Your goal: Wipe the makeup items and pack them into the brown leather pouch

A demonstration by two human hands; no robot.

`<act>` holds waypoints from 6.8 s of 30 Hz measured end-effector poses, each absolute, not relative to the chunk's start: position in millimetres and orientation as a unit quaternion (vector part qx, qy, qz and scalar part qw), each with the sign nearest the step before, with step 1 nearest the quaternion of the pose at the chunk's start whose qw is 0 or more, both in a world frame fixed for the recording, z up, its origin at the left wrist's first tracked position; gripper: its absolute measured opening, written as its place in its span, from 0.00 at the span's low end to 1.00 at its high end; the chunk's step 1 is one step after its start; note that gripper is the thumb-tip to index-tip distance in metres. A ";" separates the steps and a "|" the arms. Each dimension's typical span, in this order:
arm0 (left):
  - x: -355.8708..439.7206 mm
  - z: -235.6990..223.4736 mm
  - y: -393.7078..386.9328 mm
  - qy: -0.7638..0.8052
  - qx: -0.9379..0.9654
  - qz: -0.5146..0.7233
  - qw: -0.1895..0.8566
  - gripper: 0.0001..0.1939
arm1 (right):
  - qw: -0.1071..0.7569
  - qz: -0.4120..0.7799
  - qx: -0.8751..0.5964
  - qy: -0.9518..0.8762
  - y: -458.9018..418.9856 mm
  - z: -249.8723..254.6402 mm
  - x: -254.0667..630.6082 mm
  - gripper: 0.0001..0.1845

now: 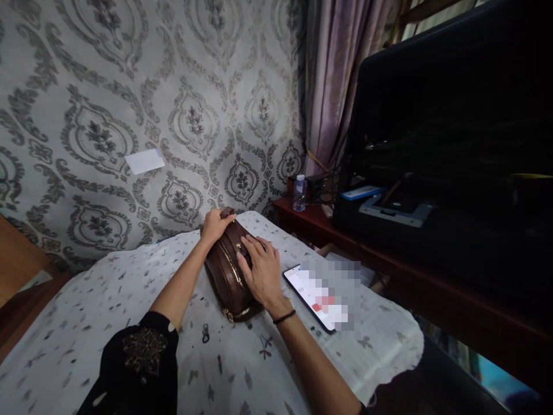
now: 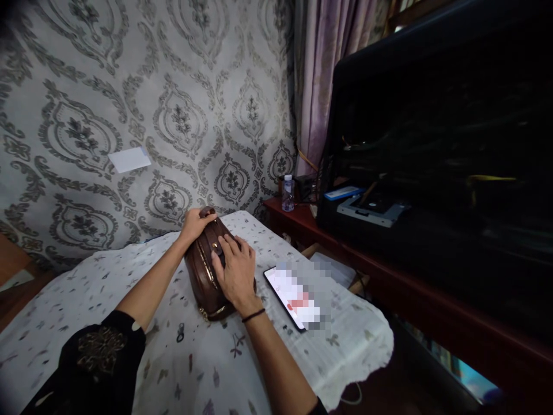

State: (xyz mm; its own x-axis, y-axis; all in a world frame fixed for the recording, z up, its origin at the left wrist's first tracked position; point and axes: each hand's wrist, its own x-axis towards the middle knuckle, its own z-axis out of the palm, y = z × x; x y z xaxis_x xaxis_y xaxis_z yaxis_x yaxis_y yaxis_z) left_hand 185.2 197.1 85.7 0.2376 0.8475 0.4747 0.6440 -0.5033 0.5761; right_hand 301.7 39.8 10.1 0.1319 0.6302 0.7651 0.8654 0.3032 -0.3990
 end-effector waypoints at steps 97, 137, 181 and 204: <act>162.6 63.1 135.2 0.521 0.747 0.414 -0.002 0.07 | 0.502 -0.204 -0.523 -0.658 34.0 -18.1 295.4 0.22; 211.0 96.4 150.3 0.625 0.722 0.292 0.047 0.11 | 0.600 -0.201 -0.451 -0.629 42.7 -23.4 300.8 0.20; 201.4 85.1 148.9 0.455 0.824 0.325 0.087 0.05 | 0.580 -0.120 -0.519 -0.616 28.8 -5.1 298.9 0.19; 201.8 86.9 154.3 0.538 0.757 0.350 0.120 0.08 | 0.588 -0.135 -0.500 -0.621 31.8 -10.0 301.1 0.15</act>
